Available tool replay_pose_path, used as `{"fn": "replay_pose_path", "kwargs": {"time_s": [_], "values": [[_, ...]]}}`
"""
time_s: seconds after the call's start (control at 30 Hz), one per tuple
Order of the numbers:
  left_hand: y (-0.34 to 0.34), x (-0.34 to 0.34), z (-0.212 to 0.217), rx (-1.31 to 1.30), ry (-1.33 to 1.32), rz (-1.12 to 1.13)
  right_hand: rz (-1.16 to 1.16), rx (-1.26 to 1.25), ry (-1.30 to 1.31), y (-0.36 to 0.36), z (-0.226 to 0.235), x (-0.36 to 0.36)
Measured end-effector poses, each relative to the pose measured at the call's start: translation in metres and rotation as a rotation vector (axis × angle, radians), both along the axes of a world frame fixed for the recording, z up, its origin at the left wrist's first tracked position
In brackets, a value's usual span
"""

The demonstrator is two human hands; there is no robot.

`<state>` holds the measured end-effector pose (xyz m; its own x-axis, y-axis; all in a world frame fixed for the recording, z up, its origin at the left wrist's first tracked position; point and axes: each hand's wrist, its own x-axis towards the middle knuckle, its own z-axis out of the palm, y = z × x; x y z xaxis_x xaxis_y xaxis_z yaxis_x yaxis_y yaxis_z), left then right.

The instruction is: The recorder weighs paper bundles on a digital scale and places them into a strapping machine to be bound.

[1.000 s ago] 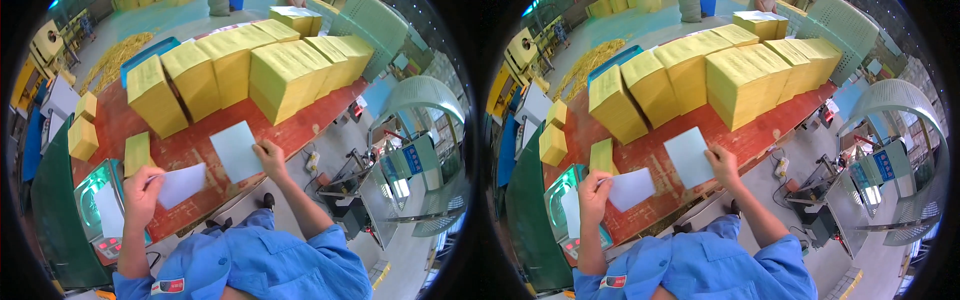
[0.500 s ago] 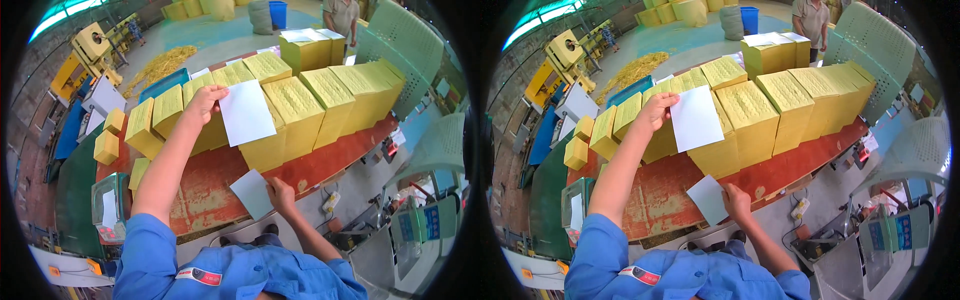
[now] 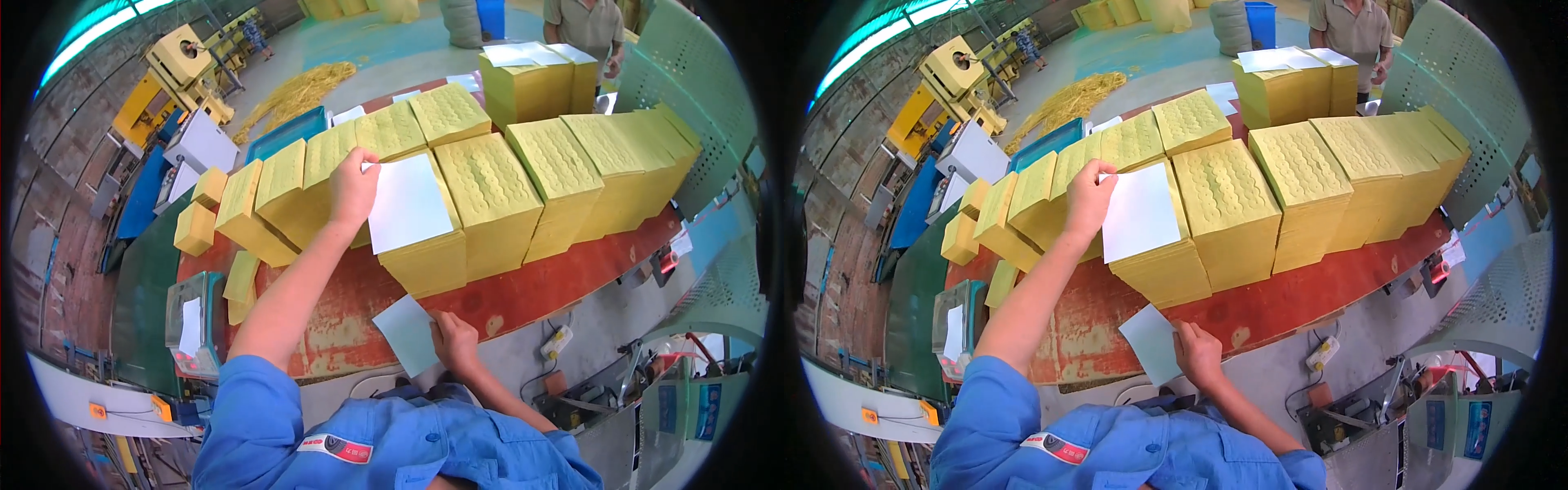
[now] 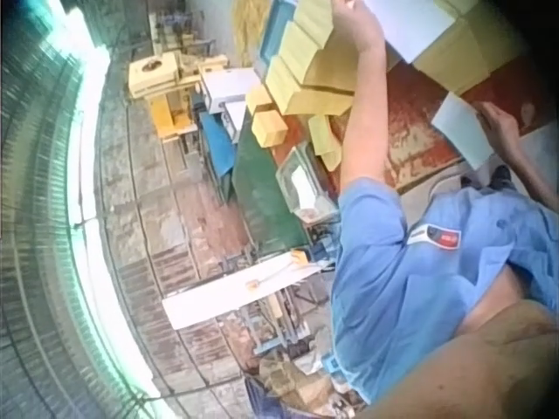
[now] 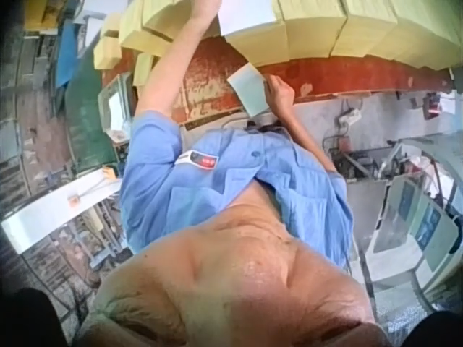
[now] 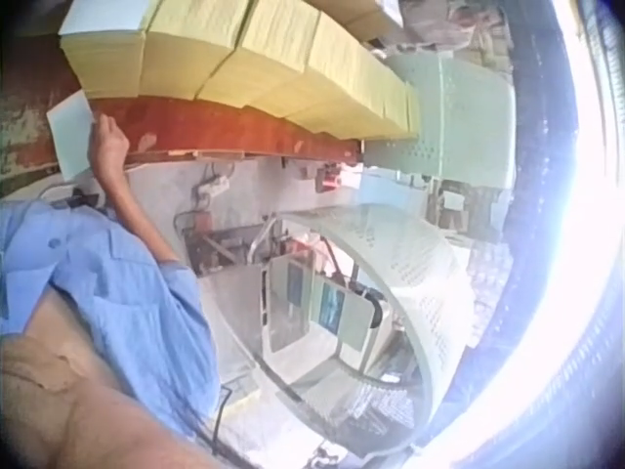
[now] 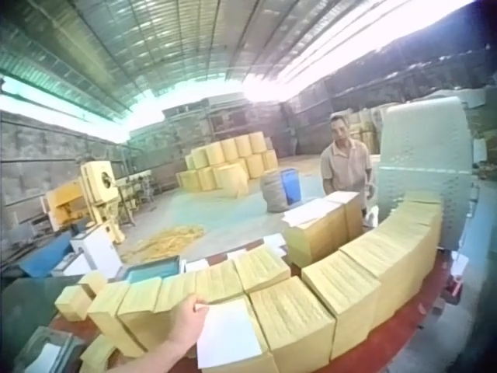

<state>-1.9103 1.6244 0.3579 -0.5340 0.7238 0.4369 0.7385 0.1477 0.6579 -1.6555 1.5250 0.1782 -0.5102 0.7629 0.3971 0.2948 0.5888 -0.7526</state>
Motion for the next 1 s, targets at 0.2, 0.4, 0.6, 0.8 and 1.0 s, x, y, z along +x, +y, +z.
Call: {"fn": "replay_pose_path", "kwargs": {"time_s": [0.2, 0.4, 0.6, 0.8, 1.0], "values": [[0.008, 0.005, 0.002, 0.053, -0.053, 0.074, 0.010, 0.023, 0.033, 0.000, 0.003, 0.002], [0.012, -0.002, -0.007, 0.075, -0.101, 0.078, 0.027, 0.017, 0.047, 0.001, 0.002, 0.003], [0.008, 0.004, -0.004, 0.033, -0.049, 0.063, 0.030, 0.020, 0.068, 0.003, 0.001, 0.005], [0.009, -0.027, 0.005, 0.216, -0.785, -0.184, 0.114, -0.009, 0.084, 0.006, -0.010, 0.010], [0.021, -0.022, -0.004, 0.261, -0.697, -0.097, 0.103, -0.013, 0.085, 0.003, 0.001, 0.008]]}}
